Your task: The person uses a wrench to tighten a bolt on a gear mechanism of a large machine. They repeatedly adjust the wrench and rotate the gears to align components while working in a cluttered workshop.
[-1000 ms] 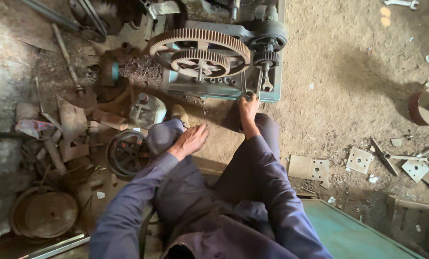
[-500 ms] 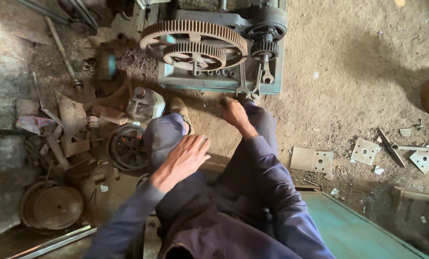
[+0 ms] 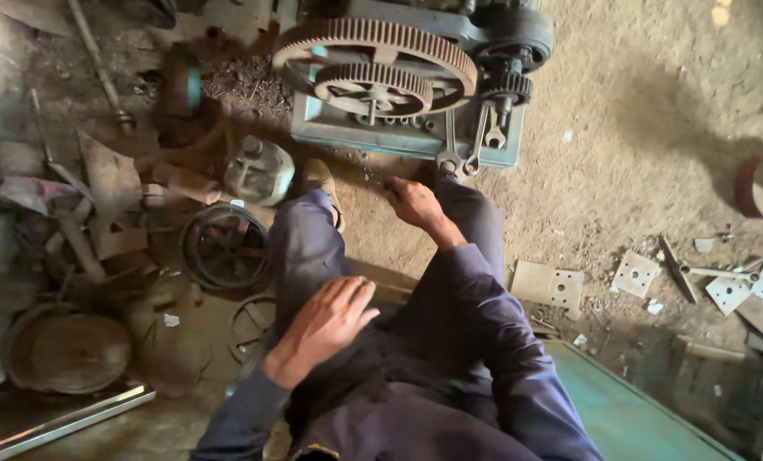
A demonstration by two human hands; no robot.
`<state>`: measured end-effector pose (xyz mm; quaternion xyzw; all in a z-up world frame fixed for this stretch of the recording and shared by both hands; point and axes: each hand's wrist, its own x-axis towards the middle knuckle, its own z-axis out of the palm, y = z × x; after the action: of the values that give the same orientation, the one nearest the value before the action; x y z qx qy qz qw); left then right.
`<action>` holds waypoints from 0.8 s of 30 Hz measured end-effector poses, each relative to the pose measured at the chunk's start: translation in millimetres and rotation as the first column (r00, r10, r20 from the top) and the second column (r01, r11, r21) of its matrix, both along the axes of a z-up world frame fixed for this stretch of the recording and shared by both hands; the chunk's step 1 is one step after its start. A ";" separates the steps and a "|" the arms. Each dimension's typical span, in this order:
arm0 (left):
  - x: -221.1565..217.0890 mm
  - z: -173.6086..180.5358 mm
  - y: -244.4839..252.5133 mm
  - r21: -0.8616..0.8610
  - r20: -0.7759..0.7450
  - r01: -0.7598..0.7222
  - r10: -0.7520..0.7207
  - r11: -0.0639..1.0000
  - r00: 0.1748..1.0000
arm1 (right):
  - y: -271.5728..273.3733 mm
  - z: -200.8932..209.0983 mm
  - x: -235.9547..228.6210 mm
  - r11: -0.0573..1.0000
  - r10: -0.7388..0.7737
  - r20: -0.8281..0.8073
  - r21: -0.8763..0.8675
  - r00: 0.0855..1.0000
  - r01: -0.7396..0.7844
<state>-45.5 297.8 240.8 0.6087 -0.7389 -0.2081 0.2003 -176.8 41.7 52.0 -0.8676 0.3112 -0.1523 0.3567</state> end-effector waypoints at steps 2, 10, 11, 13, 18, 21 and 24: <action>-0.7 0.5 0.7 -0.016 0.017 0.030 -0.030 0.999 0.999 | 0.2 -3.2 3.7 1.000 -0.011 -0.016 -0.024 1.000 0.011; -11.1 0.9 10.7 0.077 0.087 0.101 -0.108 0.992 0.990 | 10.0 -4.8 4.9 1.000 0.004 -0.091 -0.011 0.996 -0.005; -11.1 1.8 11.0 0.151 0.125 0.111 -0.130 0.982 0.984 | 9.7 -2.8 5.1 1.000 0.010 -0.112 -0.017 0.994 -0.012; -12.4 2.4 11.2 0.208 0.157 0.117 -0.151 0.971 0.976 | 8.4 0.4 4.2 1.000 0.015 -0.125 -0.011 0.992 -0.016; -16.2 0.6 13.6 0.089 0.118 0.115 -0.125 0.989 0.985 | 6.1 2.2 2.6 1.000 0.000 -0.128 0.000 0.992 0.000; -18.6 -1.1 14.2 0.125 0.136 0.133 -0.150 0.983 0.979 | 3.6 1.5 3.4 1.000 0.013 -0.142 -0.023 0.990 -0.016; -18.5 -1.7 16.3 0.159 0.132 0.164 -0.185 0.974 0.974 | 2.7 -0.2 4.9 0.997 0.071 -0.161 0.050 0.984 -0.064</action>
<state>-64.0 314.2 239.2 0.5680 -0.7849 -0.2339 0.0813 -172.0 44.4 51.8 -0.8791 0.3128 -0.0617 0.3542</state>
